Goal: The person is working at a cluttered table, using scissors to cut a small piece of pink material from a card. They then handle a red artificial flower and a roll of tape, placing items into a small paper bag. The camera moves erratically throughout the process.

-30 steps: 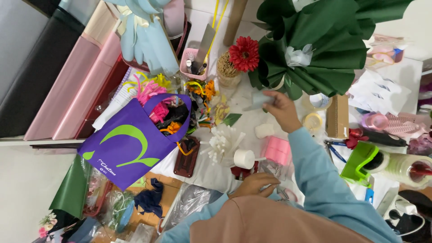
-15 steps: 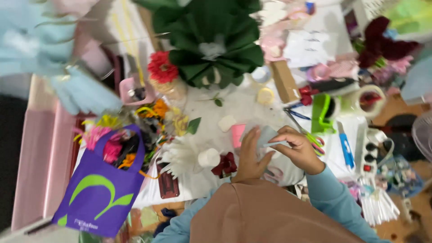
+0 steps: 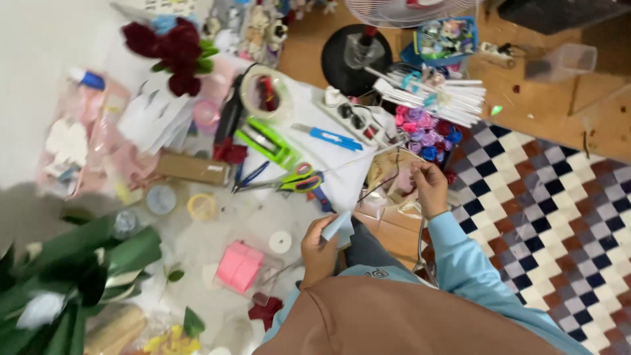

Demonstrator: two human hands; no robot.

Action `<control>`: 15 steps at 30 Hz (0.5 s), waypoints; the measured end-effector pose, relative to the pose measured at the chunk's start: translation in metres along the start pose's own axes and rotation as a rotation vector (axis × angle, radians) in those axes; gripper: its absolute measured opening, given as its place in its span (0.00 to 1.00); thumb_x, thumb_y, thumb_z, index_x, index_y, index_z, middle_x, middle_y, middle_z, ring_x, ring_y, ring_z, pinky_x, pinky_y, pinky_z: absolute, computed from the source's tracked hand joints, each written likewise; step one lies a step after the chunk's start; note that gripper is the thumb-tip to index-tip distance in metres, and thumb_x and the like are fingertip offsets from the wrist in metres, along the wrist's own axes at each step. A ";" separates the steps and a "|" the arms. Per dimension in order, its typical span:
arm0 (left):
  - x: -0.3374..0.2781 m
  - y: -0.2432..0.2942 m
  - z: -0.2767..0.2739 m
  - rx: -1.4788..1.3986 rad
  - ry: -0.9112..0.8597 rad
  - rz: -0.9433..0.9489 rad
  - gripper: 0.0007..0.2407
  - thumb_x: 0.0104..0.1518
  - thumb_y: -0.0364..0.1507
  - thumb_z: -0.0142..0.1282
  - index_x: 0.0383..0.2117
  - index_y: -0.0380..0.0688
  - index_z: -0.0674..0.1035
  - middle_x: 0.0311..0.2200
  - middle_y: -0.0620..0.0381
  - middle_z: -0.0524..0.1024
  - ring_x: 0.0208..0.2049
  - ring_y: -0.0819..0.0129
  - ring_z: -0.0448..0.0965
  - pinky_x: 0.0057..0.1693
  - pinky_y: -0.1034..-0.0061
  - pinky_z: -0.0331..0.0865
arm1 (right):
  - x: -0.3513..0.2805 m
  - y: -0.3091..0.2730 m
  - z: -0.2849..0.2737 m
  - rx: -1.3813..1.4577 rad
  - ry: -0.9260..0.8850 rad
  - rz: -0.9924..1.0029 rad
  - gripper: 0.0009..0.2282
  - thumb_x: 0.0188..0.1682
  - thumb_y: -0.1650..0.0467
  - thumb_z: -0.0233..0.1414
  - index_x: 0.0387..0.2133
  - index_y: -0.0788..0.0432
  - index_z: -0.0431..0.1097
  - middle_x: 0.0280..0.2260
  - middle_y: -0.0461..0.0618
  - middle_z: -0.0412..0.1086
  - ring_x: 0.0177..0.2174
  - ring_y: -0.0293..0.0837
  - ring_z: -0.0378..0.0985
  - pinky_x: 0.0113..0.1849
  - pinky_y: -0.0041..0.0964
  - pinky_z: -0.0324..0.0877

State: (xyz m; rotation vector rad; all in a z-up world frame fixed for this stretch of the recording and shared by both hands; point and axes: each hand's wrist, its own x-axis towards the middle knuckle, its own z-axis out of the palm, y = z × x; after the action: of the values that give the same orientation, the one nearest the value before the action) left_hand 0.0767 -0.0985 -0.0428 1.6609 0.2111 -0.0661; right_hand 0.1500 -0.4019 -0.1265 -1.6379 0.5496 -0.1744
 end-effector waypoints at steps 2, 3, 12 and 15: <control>0.009 -0.009 0.022 0.004 -0.073 -0.028 0.15 0.52 0.16 0.57 0.45 0.41 0.84 0.40 0.49 0.83 0.46 0.55 0.83 0.54 0.63 0.72 | 0.002 0.033 -0.027 -0.013 0.044 0.047 0.03 0.57 0.77 0.53 0.41 0.61 0.71 0.33 0.47 0.72 0.30 0.35 0.75 0.32 0.27 0.74; 0.013 -0.015 0.031 0.008 -0.112 -0.052 0.14 0.53 0.17 0.57 0.45 0.42 0.84 0.39 0.49 0.83 0.44 0.55 0.83 0.54 0.62 0.72 | 0.002 0.051 -0.036 -0.025 0.055 0.084 0.03 0.56 0.76 0.54 0.41 0.62 0.71 0.31 0.47 0.72 0.30 0.35 0.75 0.32 0.27 0.74; 0.062 -0.131 0.155 0.278 -0.511 -0.201 0.12 0.60 0.21 0.49 0.49 0.40 0.79 0.45 0.44 0.78 0.49 0.45 0.78 0.57 0.55 0.72 | -0.012 0.275 -0.073 -0.448 0.138 0.675 0.14 0.44 0.51 0.64 0.45 0.20 0.77 0.71 0.60 0.44 0.67 0.64 0.50 0.64 0.59 0.51; 0.072 -0.199 0.207 0.235 -0.499 -0.005 0.12 0.56 0.20 0.50 0.41 0.47 0.83 0.38 0.48 0.81 0.46 0.46 0.80 0.54 0.58 0.73 | -0.015 0.188 -0.033 -0.490 0.129 0.625 0.18 0.52 0.71 0.55 0.48 0.26 0.77 0.70 0.76 0.40 0.68 0.71 0.41 0.65 0.54 0.52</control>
State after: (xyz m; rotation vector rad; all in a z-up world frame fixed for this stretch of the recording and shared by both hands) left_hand 0.1287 -0.2789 -0.2712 1.8195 -0.1786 -0.5191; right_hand 0.0769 -0.4336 -0.3001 -1.8410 1.2469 0.3452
